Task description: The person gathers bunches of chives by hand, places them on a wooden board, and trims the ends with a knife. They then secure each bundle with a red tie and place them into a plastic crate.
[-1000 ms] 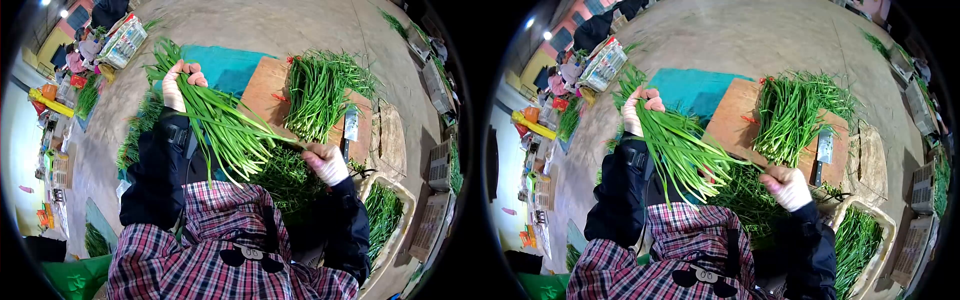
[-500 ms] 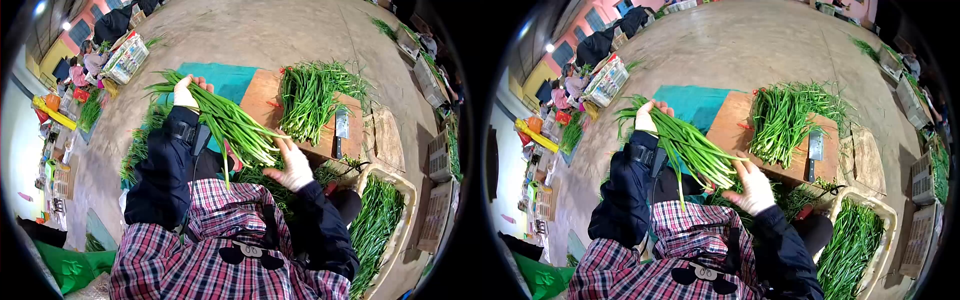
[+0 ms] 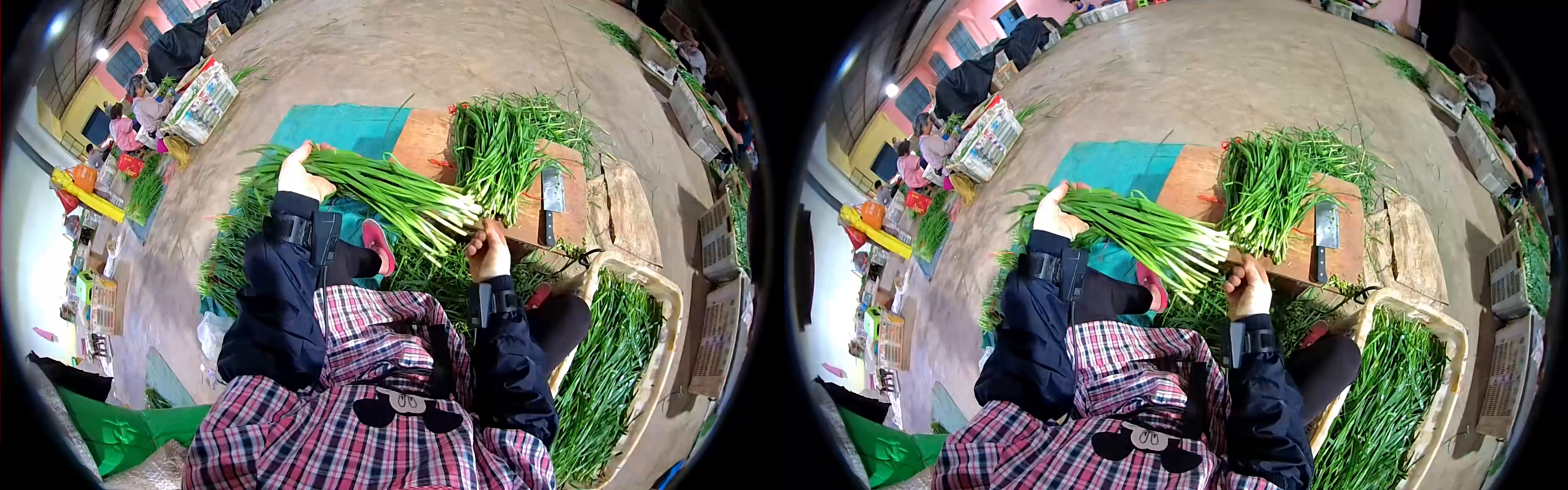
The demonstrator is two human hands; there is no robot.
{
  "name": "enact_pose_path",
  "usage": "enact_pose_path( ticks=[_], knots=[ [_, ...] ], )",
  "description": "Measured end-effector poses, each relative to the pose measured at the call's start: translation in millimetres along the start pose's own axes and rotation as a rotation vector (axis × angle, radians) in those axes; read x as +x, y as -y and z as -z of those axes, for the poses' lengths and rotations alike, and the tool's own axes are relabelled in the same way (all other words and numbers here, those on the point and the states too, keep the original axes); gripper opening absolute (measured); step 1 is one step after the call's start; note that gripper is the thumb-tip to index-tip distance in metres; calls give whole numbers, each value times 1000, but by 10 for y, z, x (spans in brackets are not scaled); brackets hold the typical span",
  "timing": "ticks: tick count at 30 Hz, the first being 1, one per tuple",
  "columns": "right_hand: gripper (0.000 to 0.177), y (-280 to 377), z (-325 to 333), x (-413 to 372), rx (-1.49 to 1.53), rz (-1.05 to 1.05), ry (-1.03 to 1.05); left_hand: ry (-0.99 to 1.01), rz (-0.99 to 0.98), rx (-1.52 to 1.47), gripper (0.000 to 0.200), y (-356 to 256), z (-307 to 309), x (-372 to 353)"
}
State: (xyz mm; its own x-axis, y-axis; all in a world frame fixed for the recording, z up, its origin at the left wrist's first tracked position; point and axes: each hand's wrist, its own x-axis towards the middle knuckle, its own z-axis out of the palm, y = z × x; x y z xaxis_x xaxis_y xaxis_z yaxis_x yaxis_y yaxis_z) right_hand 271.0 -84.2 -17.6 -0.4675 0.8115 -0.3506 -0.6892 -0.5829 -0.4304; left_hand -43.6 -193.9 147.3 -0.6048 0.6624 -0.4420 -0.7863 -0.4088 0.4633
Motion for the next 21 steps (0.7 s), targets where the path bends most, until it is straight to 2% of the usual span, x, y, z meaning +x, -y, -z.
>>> enact_pose_path(
  ticks=[3,4,6,8,10,11,14,15,16,18,19,20,21],
  knots=[
    [25,23,84,-240,-13,62,-48,-74,-101,-16,10,55,26,-10],
    [27,39,94,-350,-64,80,41,-139,-111,-55,11,78,-36,-64],
    [33,7,46,-477,-359,172,86,-139,-105,-46,12,69,-16,-53],
    [43,16,-138,-673,-739,303,257,-115,-86,-44,14,43,60,-14],
    [49,-45,-213,-641,-923,400,350,-55,-44,-48,16,28,165,95],
    [53,-45,-290,-644,-972,362,341,-59,-79,-84,16,80,140,49],
    [43,-144,-417,-567,-990,465,364,-15,-108,17,16,126,131,-38],
    [40,-165,-497,-570,-801,294,359,-112,-108,37,15,142,64,-77],
    [35,-181,-573,-618,-613,165,319,-112,-114,11,15,171,8,-131],
    [24,-186,-627,-615,-694,214,290,-109,-125,-42,15,193,30,-130],
    [22,-230,-568,-561,-757,288,287,-37,-33,8,14,161,59,-141],
    [21,-263,-533,-530,-818,362,286,-60,-107,-94,13,216,44,-132],
    [17,-279,-503,-518,-806,348,275,-70,-98,-52,13,196,49,-113]
  ],
)
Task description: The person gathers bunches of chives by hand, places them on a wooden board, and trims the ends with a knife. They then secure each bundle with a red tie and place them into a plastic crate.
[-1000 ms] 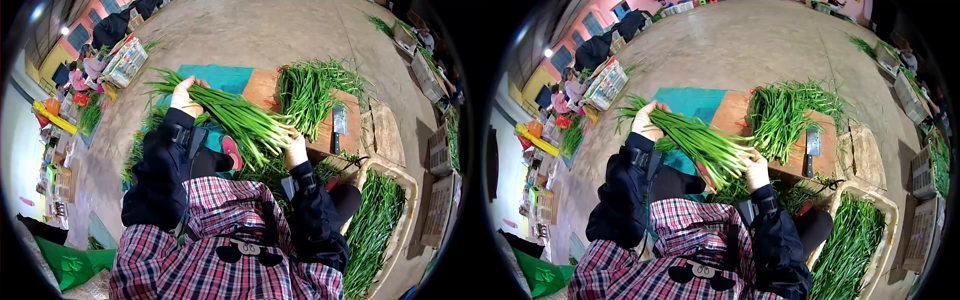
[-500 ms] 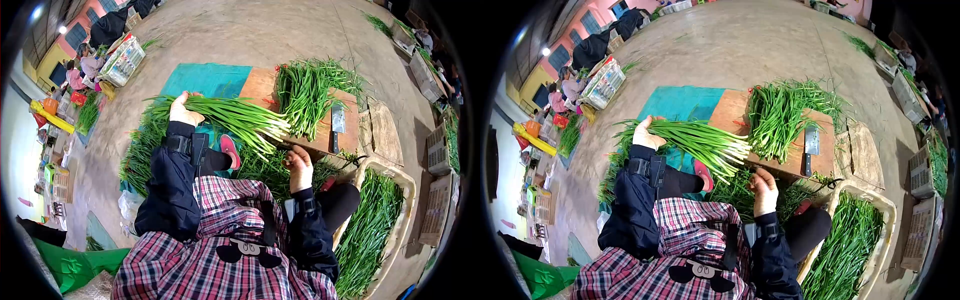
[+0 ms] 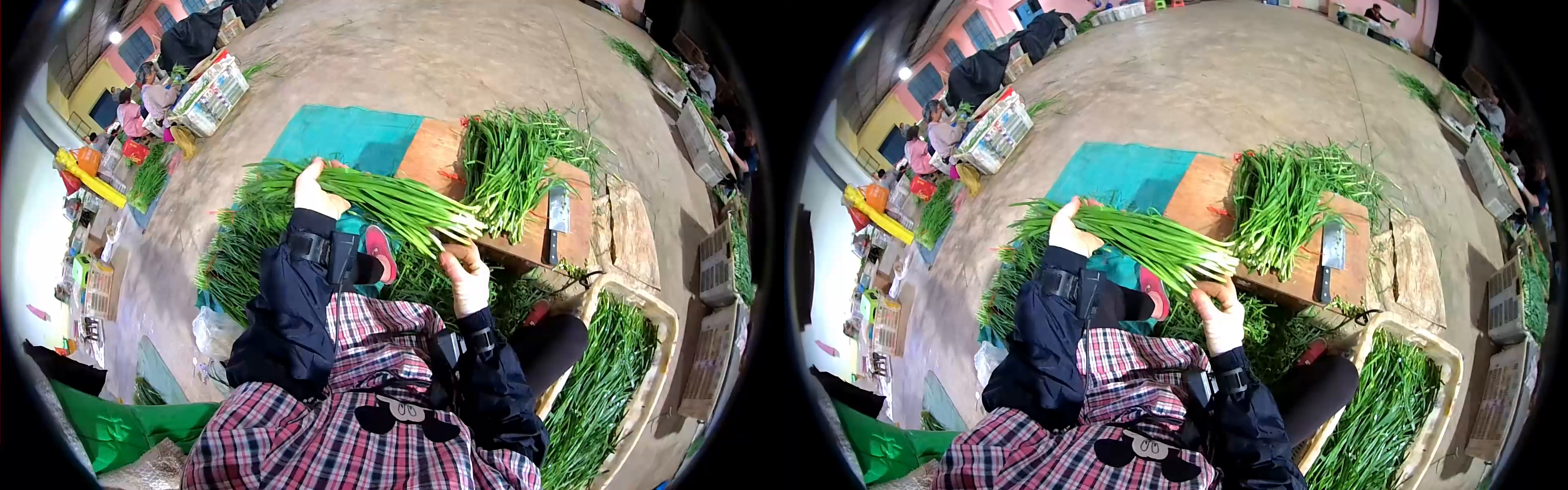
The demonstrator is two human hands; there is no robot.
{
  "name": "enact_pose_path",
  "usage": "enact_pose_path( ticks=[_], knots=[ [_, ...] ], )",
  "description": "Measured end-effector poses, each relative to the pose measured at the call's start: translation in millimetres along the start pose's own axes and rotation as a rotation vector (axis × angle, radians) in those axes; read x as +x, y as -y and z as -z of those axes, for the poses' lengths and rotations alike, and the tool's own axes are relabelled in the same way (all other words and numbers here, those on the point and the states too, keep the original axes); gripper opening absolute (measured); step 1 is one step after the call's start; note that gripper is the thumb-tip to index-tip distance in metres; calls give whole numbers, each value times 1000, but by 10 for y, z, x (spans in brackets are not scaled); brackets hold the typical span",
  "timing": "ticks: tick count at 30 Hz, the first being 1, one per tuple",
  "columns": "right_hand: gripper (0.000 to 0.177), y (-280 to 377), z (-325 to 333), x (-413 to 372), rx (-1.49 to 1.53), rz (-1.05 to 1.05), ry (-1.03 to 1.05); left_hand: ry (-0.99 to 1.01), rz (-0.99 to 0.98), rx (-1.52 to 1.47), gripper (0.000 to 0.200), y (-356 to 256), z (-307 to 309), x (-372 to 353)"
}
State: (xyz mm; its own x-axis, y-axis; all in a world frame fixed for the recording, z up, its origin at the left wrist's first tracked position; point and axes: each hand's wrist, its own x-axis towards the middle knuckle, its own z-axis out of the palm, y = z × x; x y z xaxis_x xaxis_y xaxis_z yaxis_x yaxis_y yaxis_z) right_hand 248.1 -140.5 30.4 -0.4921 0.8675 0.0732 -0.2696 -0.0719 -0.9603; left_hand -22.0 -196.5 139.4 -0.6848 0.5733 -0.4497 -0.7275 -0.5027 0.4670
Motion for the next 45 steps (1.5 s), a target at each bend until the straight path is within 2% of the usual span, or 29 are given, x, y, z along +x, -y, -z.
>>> enact_pose_path(
  ticks=[1,2,3,4,5,7,8,9,11,13,15,16,23,24,27,29,34,35,37,39,40,41,42,43,45],
  knots=[
    [12,-26,5,-6,1,13,7,-9,8,44,13,-22,4,18],
    [15,-4,14,-10,-63,-4,-2,120,-36,13,13,30,26,-29],
    [18,18,18,-18,-127,-22,-12,108,-21,-17,14,42,7,-41],
    [17,-40,10,-20,-206,69,-31,69,-4,-30,15,49,-23,-45],
    [15,194,-50,-52,-373,78,-15,29,15,-43,15,55,-60,-60],
    [14,138,-69,-69,-580,218,-35,53,27,-45,11,81,-118,-133],
    [14,57,-84,-67,-675,379,-112,62,36,-46,10,88,-124,-135],
    [14,39,-90,-76,-648,379,-105,58,19,-41,10,104,-129,-134],
    [14,-149,-55,-72,-379,214,-100,45,-10,-28,10,126,-127,-115],
    [9,-256,7,-66,-90,57,-67,112,-4,-64,16,107,2,10],
    [11,65,-60,-99,109,-109,-91,106,26,-68,16,106,-3,24],
    [13,75,-44,-94,228,-99,-81,31,104,-56,17,77,-27,42],
    [15,100,-13,-99,362,-174,-134,24,28,-16,15,191,-100,-70],
    [16,96,-24,-96,372,-171,-143,105,42,-73,14,186,-76,-78],
    [21,88,-55,-84,398,-177,-173,34,26,-41,13,186,-130,-101],
    [21,106,-73,-74,425,-173,-185,60,29,-35,16,179,-77,-26],
    [15,114,6,-84,356,-176,-65,128,82,-34,25,125,-25,71],
    [17,157,50,-81,302,-173,29,219,148,3,27,73,-39,32],
    [19,258,57,-128,250,-201,101,118,68,7,28,73,-129,-5],
    [21,261,153,-180,51,-201,226,191,63,75,29,10,-136,3],
    [19,237,217,-205,-9,-176,263,227,63,108,30,-8,-146,12],
    [17,203,299,-235,-71,-150,299,131,-24,36,32,13,-233,-12],
    [13,208,421,-271,-225,-70,359,226,5,91,31,-65,-213,35],
    [10,281,587,-249,-619,125,548,321,35,146,29,-143,-182,72],
    [19,366,845,-317,-1356,196,727,328,20,221,28,-200,-374,-123]
  ],
)
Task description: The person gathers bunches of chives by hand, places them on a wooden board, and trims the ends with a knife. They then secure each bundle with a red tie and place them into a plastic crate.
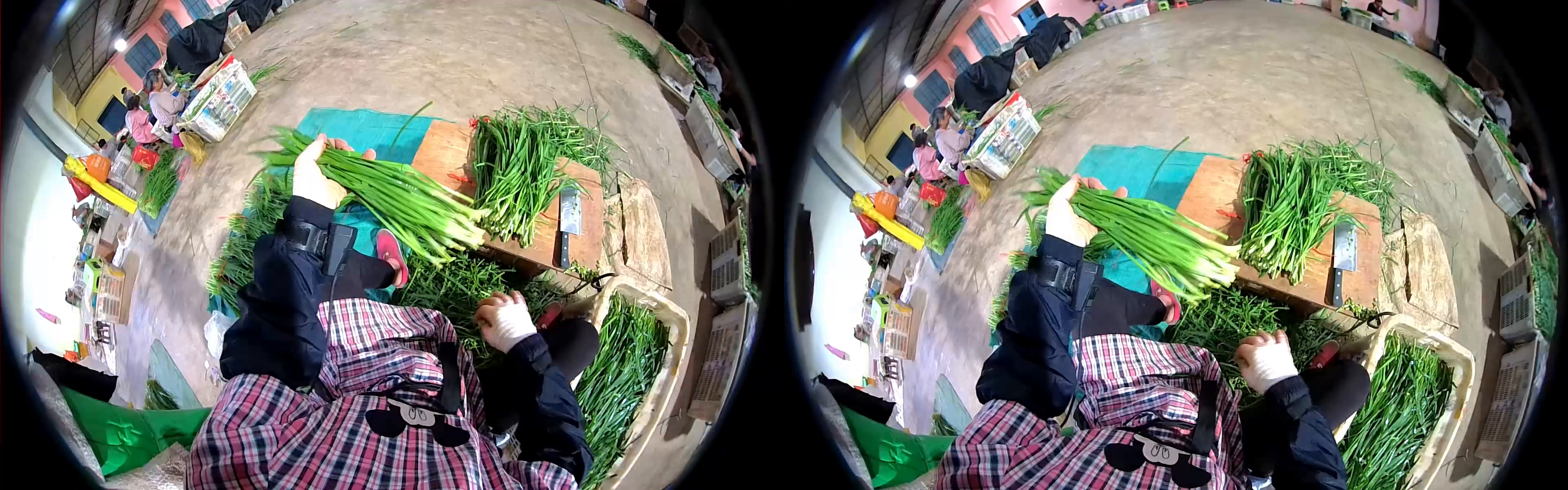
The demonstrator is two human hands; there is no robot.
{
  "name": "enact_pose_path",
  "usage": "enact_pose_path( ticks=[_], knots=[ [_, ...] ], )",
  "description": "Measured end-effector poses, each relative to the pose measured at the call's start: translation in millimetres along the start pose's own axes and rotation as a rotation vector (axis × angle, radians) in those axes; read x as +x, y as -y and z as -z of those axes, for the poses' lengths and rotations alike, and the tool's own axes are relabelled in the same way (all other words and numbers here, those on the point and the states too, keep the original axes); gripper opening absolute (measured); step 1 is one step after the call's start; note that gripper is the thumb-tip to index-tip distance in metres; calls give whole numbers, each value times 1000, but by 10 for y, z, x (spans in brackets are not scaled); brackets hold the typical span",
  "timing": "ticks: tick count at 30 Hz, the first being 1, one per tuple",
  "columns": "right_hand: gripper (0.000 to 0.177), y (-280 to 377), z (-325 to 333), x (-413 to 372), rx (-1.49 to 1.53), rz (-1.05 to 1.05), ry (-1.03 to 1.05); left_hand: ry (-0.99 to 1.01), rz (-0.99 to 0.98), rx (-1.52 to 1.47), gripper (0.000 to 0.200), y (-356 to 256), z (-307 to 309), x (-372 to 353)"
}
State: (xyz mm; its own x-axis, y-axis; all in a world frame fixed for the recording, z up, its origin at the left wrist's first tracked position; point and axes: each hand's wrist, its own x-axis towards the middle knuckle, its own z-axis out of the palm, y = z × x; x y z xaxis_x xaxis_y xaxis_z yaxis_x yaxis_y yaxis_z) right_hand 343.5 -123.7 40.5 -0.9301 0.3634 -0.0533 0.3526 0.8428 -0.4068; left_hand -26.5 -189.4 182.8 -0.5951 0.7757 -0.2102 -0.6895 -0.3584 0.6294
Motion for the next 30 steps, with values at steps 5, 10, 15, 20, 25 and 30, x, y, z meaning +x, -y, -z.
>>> enact_pose_path(
  ticks=[5,10,15,20,25,30],
  knots=[
    [43,-123,574,-16,484,-102,-399,158,-59,184,24,-87,-321,-71],
    [85,-247,648,331,591,-193,-503,261,10,186,20,-61,-582,-106],
    [102,-298,582,951,586,-60,-684,369,170,252,21,-56,-847,-243],
    [100,-8,782,1429,624,186,-934,475,299,326,21,-9,-1072,-357],
    [24,-78,869,1348,450,319,-785,549,405,332,21,-7,-1212,-379],
    [77,17,824,1040,1511,315,-157,419,410,526,15,63,-1401,-260]
  ],
)
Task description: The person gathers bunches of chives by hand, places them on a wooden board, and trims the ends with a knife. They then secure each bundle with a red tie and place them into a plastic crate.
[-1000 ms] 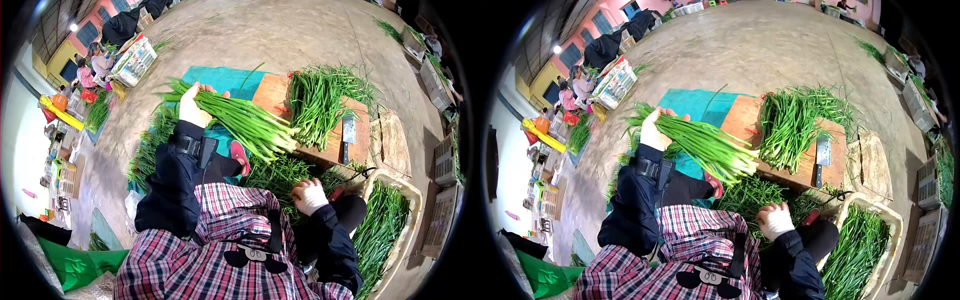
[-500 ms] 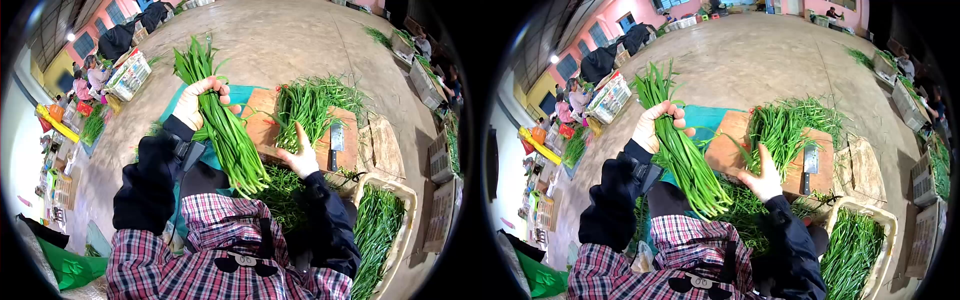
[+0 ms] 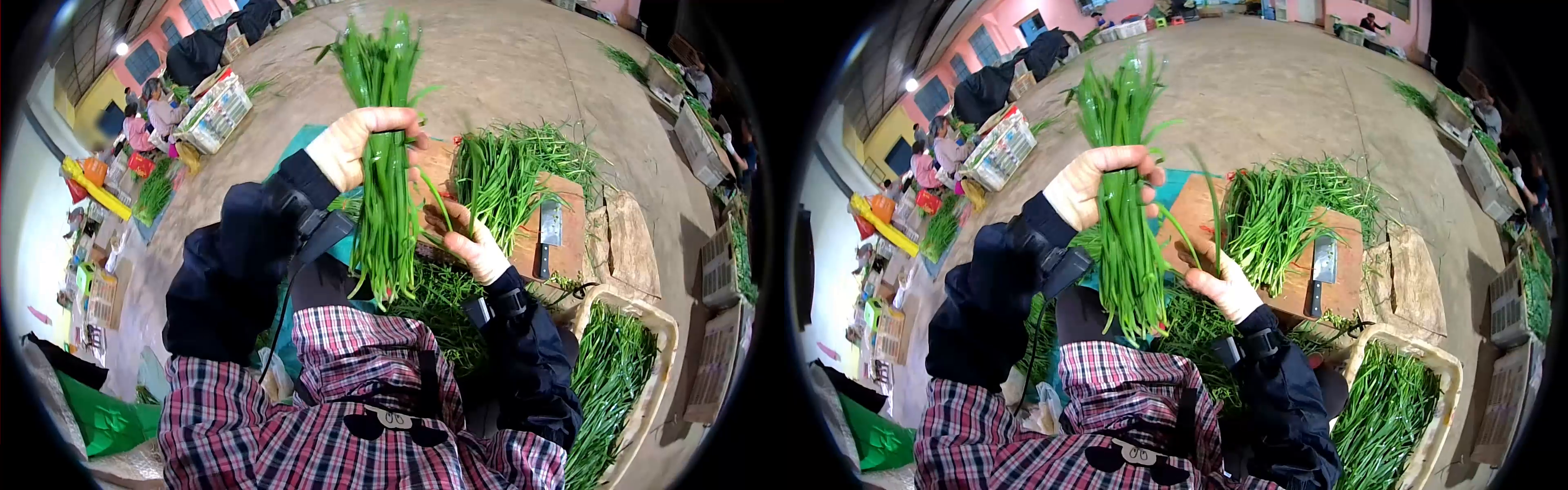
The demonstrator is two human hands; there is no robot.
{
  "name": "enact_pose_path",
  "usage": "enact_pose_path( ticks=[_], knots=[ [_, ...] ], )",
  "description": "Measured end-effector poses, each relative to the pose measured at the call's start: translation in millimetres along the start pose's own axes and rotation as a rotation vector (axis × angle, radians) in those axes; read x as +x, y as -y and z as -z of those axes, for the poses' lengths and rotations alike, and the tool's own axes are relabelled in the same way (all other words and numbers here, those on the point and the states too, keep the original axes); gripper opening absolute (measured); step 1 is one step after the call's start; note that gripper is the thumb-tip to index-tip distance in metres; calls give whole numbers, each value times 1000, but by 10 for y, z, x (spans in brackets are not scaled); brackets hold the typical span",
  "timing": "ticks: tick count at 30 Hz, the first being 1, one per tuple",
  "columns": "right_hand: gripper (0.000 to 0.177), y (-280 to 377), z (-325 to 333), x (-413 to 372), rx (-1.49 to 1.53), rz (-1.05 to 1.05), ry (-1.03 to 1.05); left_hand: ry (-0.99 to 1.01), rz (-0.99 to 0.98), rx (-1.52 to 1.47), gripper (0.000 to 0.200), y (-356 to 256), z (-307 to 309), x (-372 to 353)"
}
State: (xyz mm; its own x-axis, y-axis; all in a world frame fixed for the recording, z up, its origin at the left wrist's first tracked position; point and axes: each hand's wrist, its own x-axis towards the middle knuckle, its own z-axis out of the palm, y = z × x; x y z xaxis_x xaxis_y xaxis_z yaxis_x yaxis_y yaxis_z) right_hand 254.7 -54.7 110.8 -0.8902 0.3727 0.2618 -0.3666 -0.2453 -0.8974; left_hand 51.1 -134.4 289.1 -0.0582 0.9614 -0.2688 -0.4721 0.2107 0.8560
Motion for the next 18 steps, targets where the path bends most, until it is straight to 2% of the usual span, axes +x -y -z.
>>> enact_pose_path(
  ticks=[2,4,5,6,7,8,9,11,12,13,14,15,16,17,18],
  knots=[
    [100,-78,-50,3,154,44,33,-143,11,77,16,55,-171,101],
    [107,26,-193,55,64,42,32,-139,6,119,18,184,-268,324],
    [109,112,-233,52,-49,43,1,-229,18,110,20,269,-366,466],
    [108,-29,-195,75,-12,52,-57,-182,72,71,20,345,-380,600],
    [101,-31,-211,71,-8,32,-140,-157,-180,184,19,518,-411,686],
    [93,-36,-224,65,-4,11,-226,-285,-89,250,21,570,-509,883],
    [75,-101,-213,71,163,38,-297,-223,-253,427,25,637,-540,897],
    [64,-123,-162,65,172,37,-461,-308,-168,540,33,688,-793,974],
    [58,-122,-135,42,174,39,-546,-449,83,472,37,623,-1064,906],
    [53,-114,-113,7,143,112,-537,-67,-399,866,40,767,-825,851],
    [49,-10,-190,-38,235,122,-581,23,-309,776,39,751,-802,879],
    [50,-61,-36,-122,281,49,-498,102,-212,688,37,678,-843,810],
    [52,-104,122,-207,326,-22,-415,24,-88,607,36,589,-893,731],
    [42,15,38,-226,313,159,-448,-63,28,517,35,446,-1007,555],
    [41,6,186,-336,385,28,-476,-99,42,622,38,420,-897,647]
  ],
)
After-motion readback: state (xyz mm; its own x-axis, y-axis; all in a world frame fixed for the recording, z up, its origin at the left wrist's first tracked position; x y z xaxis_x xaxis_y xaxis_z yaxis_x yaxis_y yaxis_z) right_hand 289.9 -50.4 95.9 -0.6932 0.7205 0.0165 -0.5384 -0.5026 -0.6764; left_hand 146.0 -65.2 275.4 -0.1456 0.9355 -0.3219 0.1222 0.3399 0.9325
